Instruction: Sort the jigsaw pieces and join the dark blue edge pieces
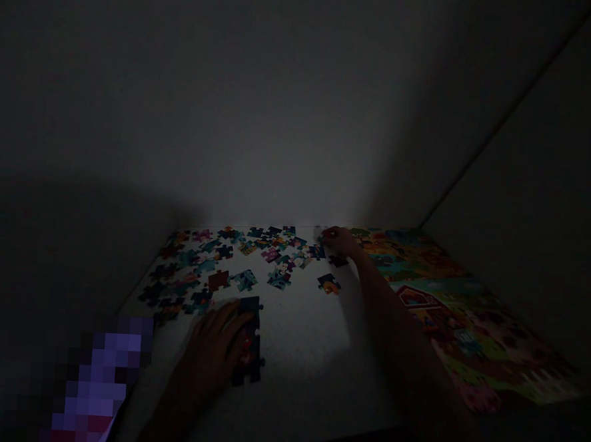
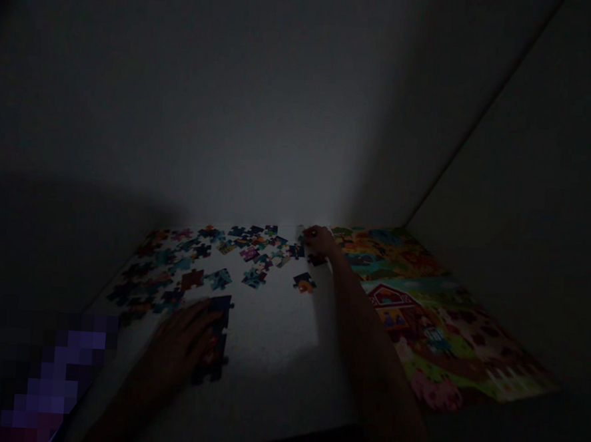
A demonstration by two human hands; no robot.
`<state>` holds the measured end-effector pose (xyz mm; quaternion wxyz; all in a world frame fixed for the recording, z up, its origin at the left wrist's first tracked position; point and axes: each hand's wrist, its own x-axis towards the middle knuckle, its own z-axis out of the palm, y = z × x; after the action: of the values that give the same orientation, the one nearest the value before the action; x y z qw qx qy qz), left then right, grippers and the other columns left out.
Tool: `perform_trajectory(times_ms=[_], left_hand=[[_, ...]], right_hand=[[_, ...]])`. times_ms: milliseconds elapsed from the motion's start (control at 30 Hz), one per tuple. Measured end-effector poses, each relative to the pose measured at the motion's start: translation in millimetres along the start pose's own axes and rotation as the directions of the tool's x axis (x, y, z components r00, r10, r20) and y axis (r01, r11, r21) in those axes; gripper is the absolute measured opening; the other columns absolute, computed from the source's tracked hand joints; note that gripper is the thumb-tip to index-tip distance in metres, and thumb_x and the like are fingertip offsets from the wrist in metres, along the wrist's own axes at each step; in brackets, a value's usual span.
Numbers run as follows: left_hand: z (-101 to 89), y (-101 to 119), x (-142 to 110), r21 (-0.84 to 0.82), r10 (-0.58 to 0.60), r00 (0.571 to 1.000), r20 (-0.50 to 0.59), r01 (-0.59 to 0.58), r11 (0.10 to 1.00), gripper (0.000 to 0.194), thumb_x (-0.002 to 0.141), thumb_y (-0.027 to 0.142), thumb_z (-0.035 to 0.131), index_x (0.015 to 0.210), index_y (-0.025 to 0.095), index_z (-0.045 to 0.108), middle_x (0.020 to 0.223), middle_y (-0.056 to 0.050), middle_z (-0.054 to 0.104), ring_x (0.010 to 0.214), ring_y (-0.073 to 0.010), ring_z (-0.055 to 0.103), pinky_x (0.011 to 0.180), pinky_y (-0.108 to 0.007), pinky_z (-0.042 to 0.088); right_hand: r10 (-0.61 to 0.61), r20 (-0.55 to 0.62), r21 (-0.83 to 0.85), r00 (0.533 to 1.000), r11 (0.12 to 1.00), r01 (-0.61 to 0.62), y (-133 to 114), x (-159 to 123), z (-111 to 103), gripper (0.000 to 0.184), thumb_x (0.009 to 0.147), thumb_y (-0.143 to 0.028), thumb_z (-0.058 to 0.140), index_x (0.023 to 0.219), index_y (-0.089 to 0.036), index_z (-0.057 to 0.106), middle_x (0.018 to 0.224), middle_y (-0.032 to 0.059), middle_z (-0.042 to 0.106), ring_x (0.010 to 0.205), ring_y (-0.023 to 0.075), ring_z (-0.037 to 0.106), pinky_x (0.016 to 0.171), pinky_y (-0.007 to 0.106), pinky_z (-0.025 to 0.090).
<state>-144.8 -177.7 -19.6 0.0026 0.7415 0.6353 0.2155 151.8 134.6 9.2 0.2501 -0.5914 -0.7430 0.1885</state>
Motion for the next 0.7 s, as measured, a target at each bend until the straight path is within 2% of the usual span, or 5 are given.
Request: perform_trajectory(times_ms=[200, 300, 467, 600, 700], left_hand=[[-1.7, 3.6, 0.1, -0.028, 0.016, 0.998, -0.060, -0.018, 0.999, 0.034, 0.096, 0.027, 0.042, 0.121, 0.027, 0.064, 0.136, -0.008, 0.056, 0.126, -0.0283, 0.050, 0.105, -0.054, 0.042], [-5.0, 7.7, 0.7, -0.041, 0.016, 0.998, -0.054, -0.018, 0.999, 0.034, 0.095, 0.022, 0.043, 0.121, 0.026, 0.064, 0.135, -0.008, 0.056, 0.125, -0.0283, 0.050, 0.105, -0.053, 0.041], [-10.3, 14.2, 2.8, -0.035, 0.008, 1.000, -0.027, -0.009, 0.999, 0.034, 0.093, 0.017, 0.046, 0.122, 0.022, 0.064, 0.135, -0.011, 0.056, 0.126, -0.0284, 0.049, 0.107, -0.051, 0.039], [-11.3, 17.2, 1.3, -0.025, 0.009, 1.000, -0.019, -0.010, 1.000, 0.032, 0.095, 0.018, 0.047, 0.122, 0.022, 0.064, 0.135, -0.011, 0.056, 0.126, -0.0281, 0.049, 0.107, -0.049, 0.038], [-11.5, 17.9, -0.1, -0.034, 0.004, 1.000, -0.014, -0.005, 0.999, 0.033, 0.095, 0.019, 0.048, 0.124, 0.023, 0.063, 0.137, -0.009, 0.055, 0.128, -0.0265, 0.048, 0.109, -0.047, 0.036]], right_hand=[[0.055, 0.001, 0.260, 0.998, 0.964, -0.054, -20.8, -35.2, -27.5, 0.025, 0.077, -0.029, 0.066, 0.098, -0.016, 0.062, 0.082, 0.0064, 0.071, 0.070, 0.0173, 0.064, 0.056, 0.024, 0.046], [-0.014, 0.143, 0.582, 0.990, 0.810, -0.073, -40.5, -76.2, -30.2, 0.040, 0.068, -0.038, 0.073, 0.102, -0.020, 0.060, 0.080, 0.0028, 0.071, 0.065, 0.0161, 0.062, 0.054, 0.024, 0.045], [0.009, 0.195, 0.733, 0.981, 0.663, -0.152, -78.1, -166.2, -0.3, 0.040, 0.059, -0.043, 0.079, 0.080, -0.020, 0.054, 0.061, -0.0024, 0.061, 0.056, 0.0140, 0.055, 0.049, 0.023, 0.037], [-0.002, 0.157, 0.777, 0.988, 0.617, -0.123, -99.1, -237.3, 30.6, 0.045, 0.071, -0.045, 0.073, 0.106, -0.021, 0.058, 0.072, 0.0000, 0.067, 0.064, 0.0163, 0.059, 0.056, 0.026, 0.041], [0.001, 0.070, 0.763, 0.998, 0.644, -0.054, -107.0, -269.5, 42.5, 0.041, 0.076, -0.044, 0.070, 0.107, -0.021, 0.060, 0.078, 0.0021, 0.068, 0.073, 0.0184, 0.063, 0.068, 0.031, 0.047]])
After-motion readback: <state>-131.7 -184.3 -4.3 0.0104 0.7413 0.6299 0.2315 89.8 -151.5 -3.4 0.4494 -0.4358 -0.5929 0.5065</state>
